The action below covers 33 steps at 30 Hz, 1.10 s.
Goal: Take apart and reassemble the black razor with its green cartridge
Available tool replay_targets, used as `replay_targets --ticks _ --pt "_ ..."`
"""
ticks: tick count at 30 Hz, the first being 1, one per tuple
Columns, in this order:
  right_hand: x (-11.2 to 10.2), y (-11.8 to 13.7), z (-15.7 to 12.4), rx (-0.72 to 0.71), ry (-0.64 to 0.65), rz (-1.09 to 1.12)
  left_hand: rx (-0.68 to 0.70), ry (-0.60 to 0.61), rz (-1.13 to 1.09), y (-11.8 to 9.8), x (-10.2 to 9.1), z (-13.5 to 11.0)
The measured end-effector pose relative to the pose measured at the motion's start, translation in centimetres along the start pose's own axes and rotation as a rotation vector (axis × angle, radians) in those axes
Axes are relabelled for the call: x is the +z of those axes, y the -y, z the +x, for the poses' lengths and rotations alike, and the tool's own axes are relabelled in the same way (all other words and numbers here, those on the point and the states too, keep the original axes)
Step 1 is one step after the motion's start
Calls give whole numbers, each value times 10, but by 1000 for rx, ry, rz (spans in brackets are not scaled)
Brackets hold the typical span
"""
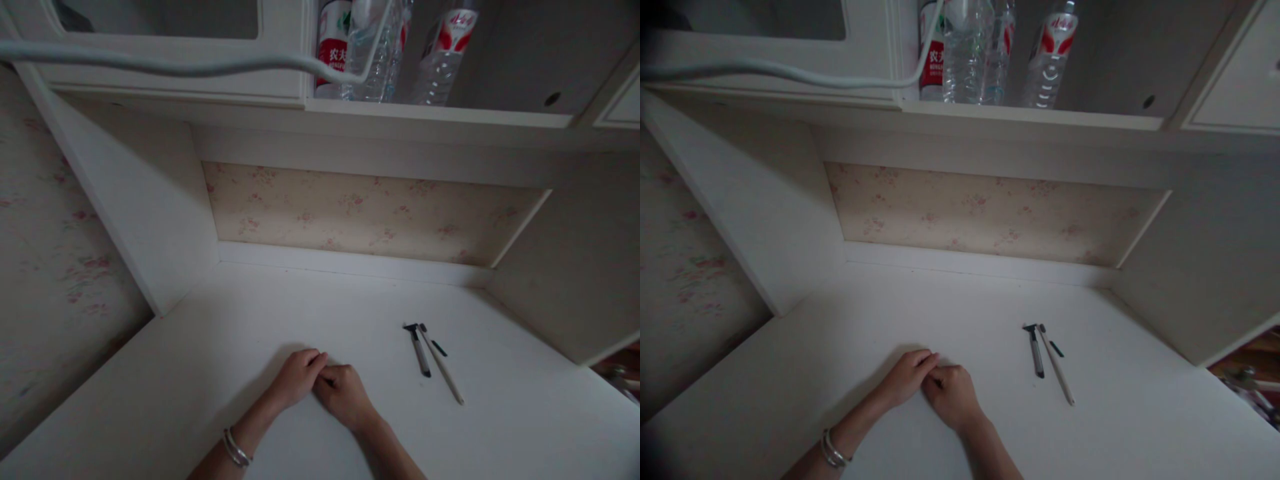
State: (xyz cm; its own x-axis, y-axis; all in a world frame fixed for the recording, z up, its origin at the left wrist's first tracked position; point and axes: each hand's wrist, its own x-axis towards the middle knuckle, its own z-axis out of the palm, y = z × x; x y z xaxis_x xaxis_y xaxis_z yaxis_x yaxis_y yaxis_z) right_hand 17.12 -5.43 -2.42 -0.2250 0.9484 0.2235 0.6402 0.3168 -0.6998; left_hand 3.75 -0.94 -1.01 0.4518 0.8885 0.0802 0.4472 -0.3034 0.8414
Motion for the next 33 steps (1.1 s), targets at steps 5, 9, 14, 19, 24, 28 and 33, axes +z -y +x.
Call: replay_targets --ticks 5,9,14,19,24,28,33 --pt "0 0 -1 12 8 -21 -5 8 1 -2 -1 -1" --pt "0 1 -1 26 10 -39 -5 -3 27 -2 0 -1" --pt "-1 2 -1 28 6 -44 -2 -11 22 0 1 -2" --pt "-1 3 -1 13 3 -59 4 -13 46 -1 2 -1" --pt "-1 3 -1 -6 -2 -64 5 -11 53 -1 1 -2" --pt "0 2 -1 -12 -9 -54 6 -12 45 0 1 -2" --pt "-1 3 -1 -4 -8 -44 7 -14 58 1 2 -1"
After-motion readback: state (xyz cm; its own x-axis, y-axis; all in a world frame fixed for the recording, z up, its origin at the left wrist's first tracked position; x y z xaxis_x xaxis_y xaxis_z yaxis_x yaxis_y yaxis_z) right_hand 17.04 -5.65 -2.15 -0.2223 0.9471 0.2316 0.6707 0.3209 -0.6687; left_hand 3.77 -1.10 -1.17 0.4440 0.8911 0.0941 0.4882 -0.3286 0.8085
